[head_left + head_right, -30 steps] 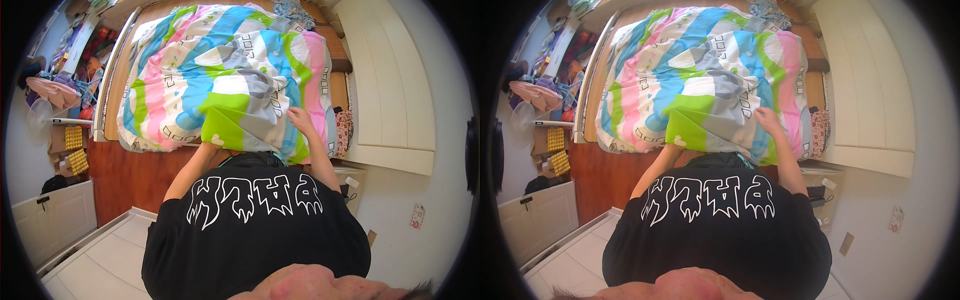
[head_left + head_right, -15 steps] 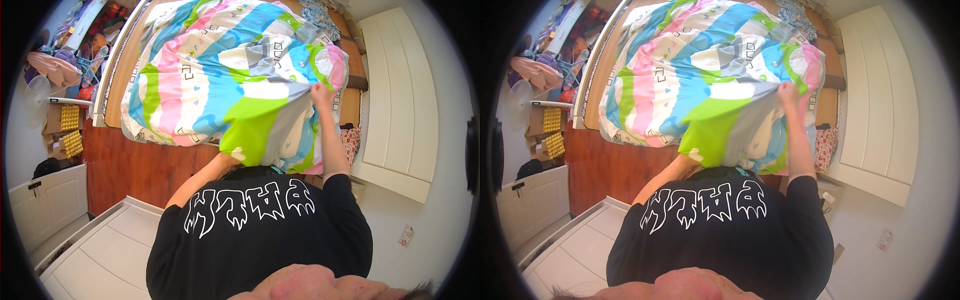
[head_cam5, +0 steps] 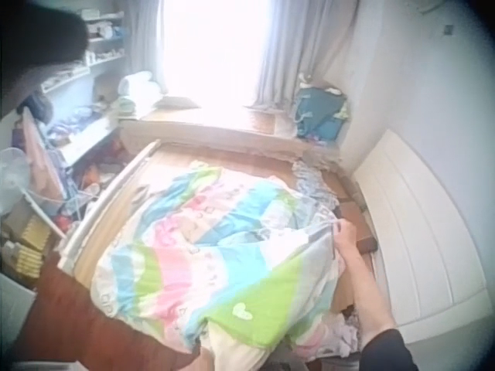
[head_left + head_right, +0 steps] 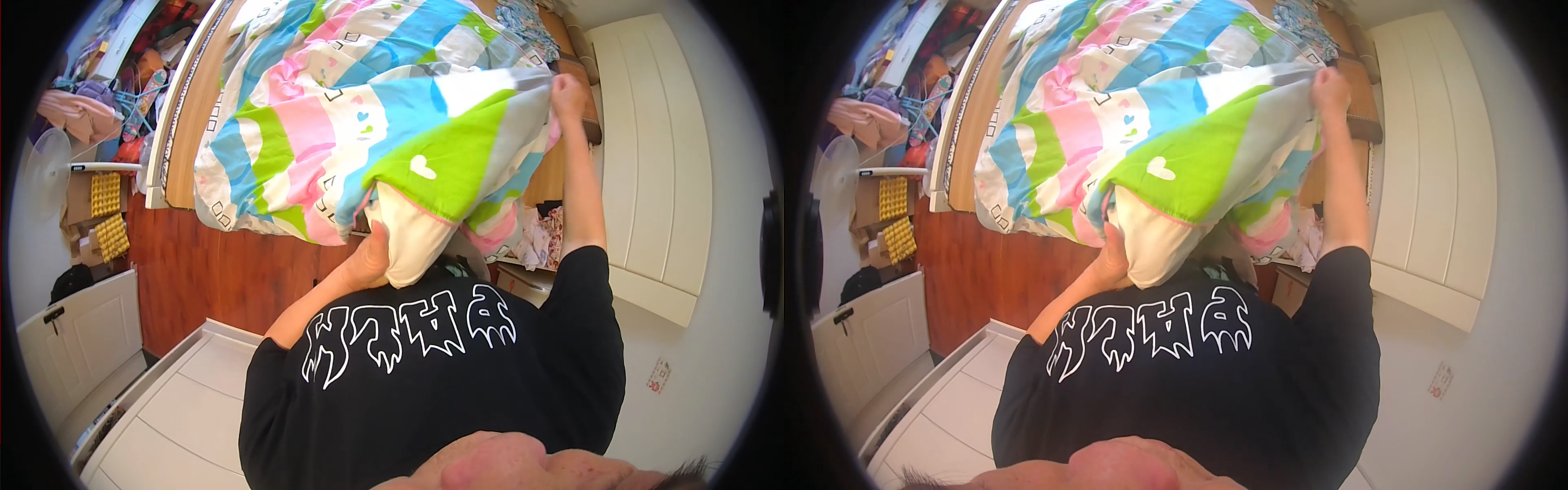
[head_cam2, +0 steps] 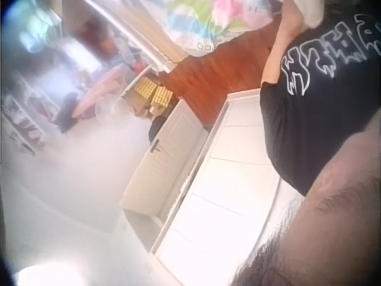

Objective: The person folds a patterned duvet cover on a bed, smoothing it out and aligning the edges by hand before folding it into a smaller rectangular shape.

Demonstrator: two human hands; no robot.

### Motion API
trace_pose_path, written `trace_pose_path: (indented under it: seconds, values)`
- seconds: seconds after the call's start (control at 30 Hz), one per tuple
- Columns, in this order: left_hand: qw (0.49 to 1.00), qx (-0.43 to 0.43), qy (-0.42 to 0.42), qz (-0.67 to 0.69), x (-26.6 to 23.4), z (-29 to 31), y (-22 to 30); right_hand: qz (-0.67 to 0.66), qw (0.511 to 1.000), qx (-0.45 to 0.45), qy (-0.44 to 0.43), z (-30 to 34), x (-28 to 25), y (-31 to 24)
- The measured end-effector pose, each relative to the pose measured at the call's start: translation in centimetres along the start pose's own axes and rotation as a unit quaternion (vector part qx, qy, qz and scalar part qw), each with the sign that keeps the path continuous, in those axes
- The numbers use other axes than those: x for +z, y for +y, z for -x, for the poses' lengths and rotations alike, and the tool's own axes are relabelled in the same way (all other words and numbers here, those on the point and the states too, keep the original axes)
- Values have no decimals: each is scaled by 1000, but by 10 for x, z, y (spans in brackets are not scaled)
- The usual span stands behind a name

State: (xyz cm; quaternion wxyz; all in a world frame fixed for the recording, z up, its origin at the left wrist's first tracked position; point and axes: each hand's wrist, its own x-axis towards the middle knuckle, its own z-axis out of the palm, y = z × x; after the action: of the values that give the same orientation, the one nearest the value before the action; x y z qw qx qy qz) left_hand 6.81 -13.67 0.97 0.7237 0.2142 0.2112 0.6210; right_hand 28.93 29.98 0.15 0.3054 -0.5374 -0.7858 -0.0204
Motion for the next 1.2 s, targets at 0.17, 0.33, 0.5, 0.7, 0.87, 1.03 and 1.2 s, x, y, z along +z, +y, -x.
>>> trace_pose_path:
  seconds: [0.17, 0.33, 0.5, 0.7, 0.87, 1.03, 1.2]
  values:
    - [990, 4, 140, 14, 2, -12, 39, -180, 943, -57, -273, 151, -8, -83]
    - [963, -23, 261, 69, -1, -65, 65, -193, 877, -85, -431, 228, -53, -112]
    - [976, 4, 192, 100, -8, -130, 71, -208, 882, -53, -420, 271, 64, -104]
    - [972, -18, 223, 74, -1, -160, 73, -137, 891, 180, -395, 301, 177, -56]
    - [973, -19, 214, 87, -2, -148, 71, -51, 923, 167, -343, 306, 181, -55]
    - [970, -29, 235, 46, 11, -126, 66, -77, 977, 38, -195, 342, 216, -82]
    - [976, -49, 213, 11, 1, -120, 70, -108, 933, 315, -132, 338, 257, 5]
